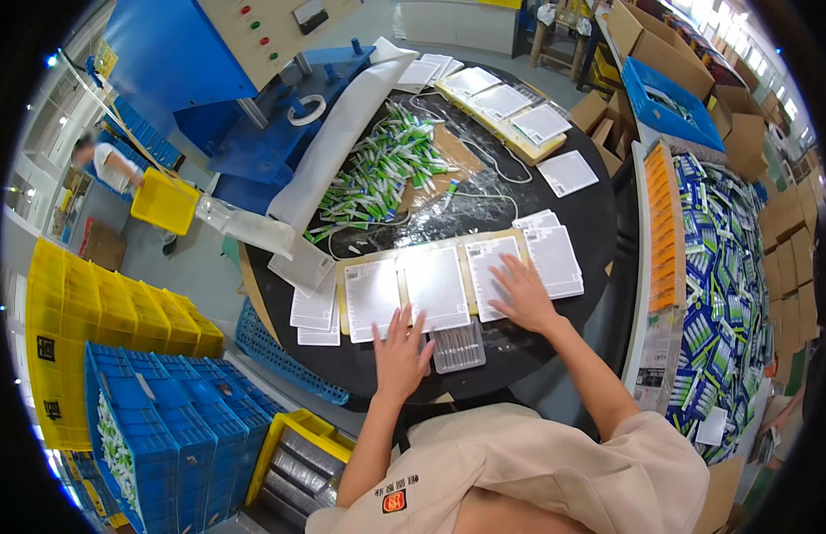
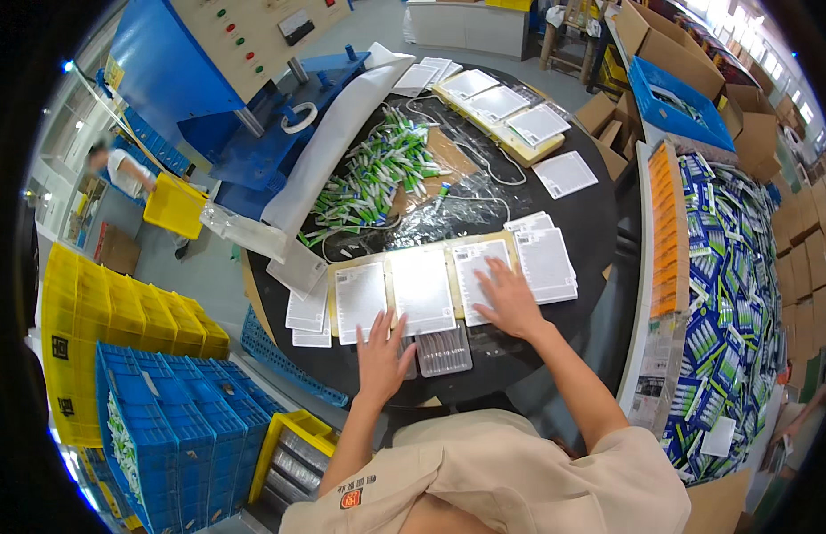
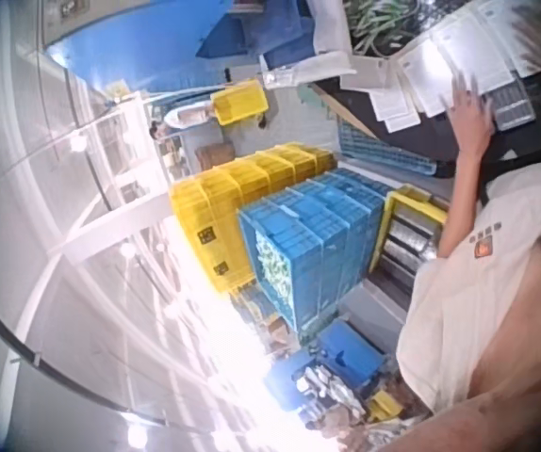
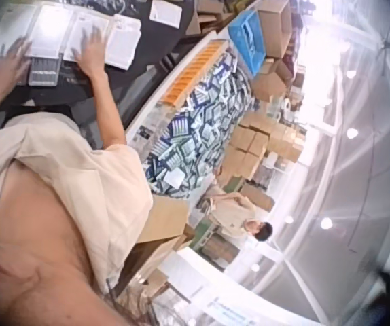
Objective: The person assembles small green and white cylindrical components into a multi-slot wooden jig. They place the components into the jig, cover them with white paper sheets, and then remove the sheets to reveal the arranged components. The process is repeated multiple times.
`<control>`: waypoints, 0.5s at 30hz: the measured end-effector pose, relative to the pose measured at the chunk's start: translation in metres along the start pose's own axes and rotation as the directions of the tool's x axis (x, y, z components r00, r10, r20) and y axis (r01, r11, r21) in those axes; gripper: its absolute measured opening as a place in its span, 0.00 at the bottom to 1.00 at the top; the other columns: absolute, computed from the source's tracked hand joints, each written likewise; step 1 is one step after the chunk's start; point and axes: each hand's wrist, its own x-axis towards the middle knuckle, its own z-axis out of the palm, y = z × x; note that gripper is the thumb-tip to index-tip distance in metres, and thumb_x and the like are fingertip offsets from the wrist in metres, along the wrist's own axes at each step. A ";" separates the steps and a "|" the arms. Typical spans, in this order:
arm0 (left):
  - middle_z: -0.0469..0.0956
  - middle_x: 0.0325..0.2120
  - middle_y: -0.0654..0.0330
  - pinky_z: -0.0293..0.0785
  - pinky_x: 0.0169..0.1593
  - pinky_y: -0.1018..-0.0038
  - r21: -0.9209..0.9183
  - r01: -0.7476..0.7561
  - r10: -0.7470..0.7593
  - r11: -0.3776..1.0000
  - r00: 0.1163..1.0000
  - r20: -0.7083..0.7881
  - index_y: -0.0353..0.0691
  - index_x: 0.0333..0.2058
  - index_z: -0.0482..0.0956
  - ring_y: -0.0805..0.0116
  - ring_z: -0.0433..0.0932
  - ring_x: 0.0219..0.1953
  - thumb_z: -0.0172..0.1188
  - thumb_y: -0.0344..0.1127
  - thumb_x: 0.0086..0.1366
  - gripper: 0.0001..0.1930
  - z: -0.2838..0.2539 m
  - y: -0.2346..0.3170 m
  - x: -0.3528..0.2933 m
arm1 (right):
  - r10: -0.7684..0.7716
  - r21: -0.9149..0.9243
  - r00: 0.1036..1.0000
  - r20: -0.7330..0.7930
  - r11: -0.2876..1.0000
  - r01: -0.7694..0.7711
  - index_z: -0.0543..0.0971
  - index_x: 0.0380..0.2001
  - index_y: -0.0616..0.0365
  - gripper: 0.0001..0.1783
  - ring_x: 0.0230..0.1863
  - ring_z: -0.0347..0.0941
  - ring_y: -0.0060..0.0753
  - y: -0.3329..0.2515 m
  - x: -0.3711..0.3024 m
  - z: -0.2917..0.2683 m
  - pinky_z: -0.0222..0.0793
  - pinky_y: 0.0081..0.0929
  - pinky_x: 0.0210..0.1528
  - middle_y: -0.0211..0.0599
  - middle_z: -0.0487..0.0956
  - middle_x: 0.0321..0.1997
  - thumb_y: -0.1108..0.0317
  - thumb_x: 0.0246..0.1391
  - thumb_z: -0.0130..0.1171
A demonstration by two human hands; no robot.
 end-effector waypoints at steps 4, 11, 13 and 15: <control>0.55 0.73 0.57 0.42 0.71 0.34 0.127 -0.268 0.267 0.955 0.963 0.027 0.58 0.70 0.63 0.51 0.52 0.75 0.55 0.55 0.70 0.32 0.032 0.014 0.034 | -0.036 -0.148 0.993 0.114 0.988 0.053 0.60 0.73 0.44 0.44 0.80 0.42 0.59 0.005 0.007 0.022 0.37 0.65 0.76 0.52 0.50 0.79 0.38 0.59 0.56; 0.55 0.73 0.57 0.41 0.71 0.33 0.240 -0.293 0.216 0.925 0.929 0.302 0.62 0.71 0.60 0.49 0.51 0.75 0.49 0.59 0.72 0.32 0.044 -0.009 0.050 | 0.029 -0.162 0.950 0.310 0.986 0.023 0.61 0.73 0.46 0.44 0.80 0.43 0.57 0.018 0.028 0.022 0.38 0.64 0.76 0.50 0.49 0.80 0.34 0.60 0.52; 0.56 0.73 0.55 0.41 0.71 0.34 0.129 -0.187 0.160 0.974 0.968 0.194 0.57 0.71 0.60 0.49 0.53 0.74 0.49 0.57 0.72 0.32 0.038 -0.011 0.051 | 0.130 0.063 0.973 0.192 0.988 -0.144 0.65 0.70 0.48 0.40 0.78 0.49 0.53 0.038 0.036 0.013 0.44 0.55 0.76 0.50 0.56 0.77 0.41 0.61 0.55; 0.57 0.71 0.50 0.41 0.71 0.35 -0.010 -0.049 0.049 0.999 0.999 0.023 0.46 0.70 0.61 0.51 0.56 0.73 0.52 0.51 0.72 0.32 0.024 -0.022 0.040 | 0.290 0.396 0.892 -0.345 0.907 -0.142 0.75 0.61 0.56 0.26 0.68 0.67 0.47 0.094 0.032 -0.004 0.59 0.41 0.70 0.49 0.73 0.66 0.58 0.62 0.60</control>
